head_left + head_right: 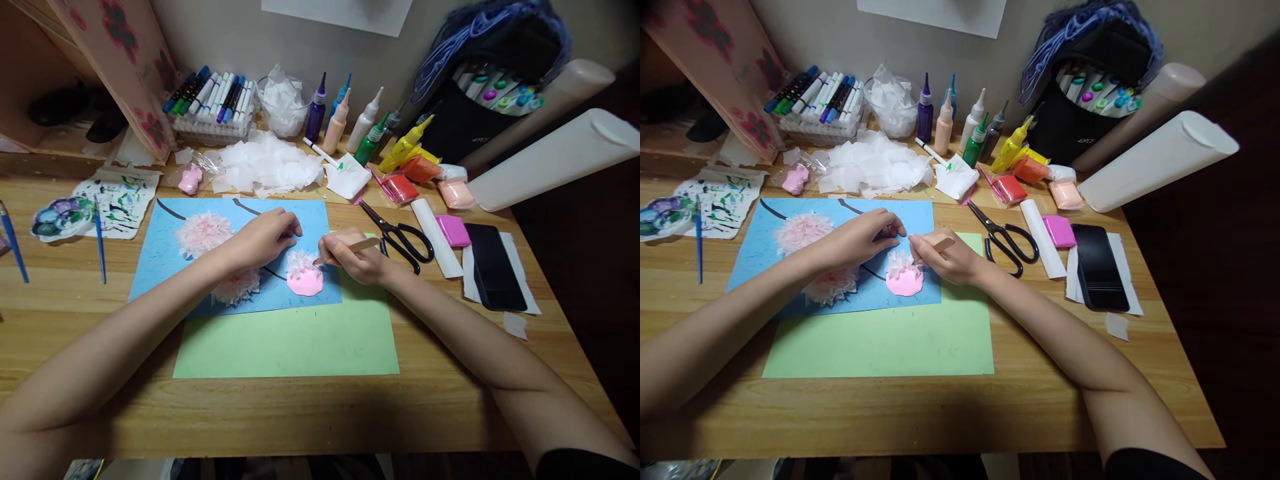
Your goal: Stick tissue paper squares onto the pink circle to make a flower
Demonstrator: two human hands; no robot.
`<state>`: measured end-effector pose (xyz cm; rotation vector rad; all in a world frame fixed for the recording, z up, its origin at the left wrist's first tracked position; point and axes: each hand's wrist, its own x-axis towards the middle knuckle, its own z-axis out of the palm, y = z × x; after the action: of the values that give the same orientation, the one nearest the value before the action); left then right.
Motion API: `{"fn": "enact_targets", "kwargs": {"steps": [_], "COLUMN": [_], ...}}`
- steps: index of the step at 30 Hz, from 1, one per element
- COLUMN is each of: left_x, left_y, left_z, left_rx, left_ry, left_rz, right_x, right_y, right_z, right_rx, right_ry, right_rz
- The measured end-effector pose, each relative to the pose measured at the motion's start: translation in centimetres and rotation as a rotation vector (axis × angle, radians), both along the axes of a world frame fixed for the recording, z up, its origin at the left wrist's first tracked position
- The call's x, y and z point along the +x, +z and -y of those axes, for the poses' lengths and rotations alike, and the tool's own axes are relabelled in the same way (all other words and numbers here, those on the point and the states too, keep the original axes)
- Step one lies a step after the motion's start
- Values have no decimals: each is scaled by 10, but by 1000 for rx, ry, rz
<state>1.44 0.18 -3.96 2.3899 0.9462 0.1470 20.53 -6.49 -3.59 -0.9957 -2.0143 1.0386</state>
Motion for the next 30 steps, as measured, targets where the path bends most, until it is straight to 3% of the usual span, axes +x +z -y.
{"fn": "enact_targets", "kwargs": {"steps": [3,6,13,19,30], "left_x": [0,0,0,1,1], "left_y": [1,2,1,0,0], "left_z": [1,1,1,0,0], "left_rx": [14,19,-16,-18,-23], "left_ry": [1,-3,3,9,6], "left_rz": [-4,-5,-2,-11,-12], "right_x": [-2,-3,11,11,4], "right_y": [3,5,5,-12,-14], "right_z": [-13,-18,9,25,23], "right_rx": [5,-16,10,92,334], "right_ry": [113,127,-85,-126,-63], "right_rz": [41,54,-171,-249,-49]}}
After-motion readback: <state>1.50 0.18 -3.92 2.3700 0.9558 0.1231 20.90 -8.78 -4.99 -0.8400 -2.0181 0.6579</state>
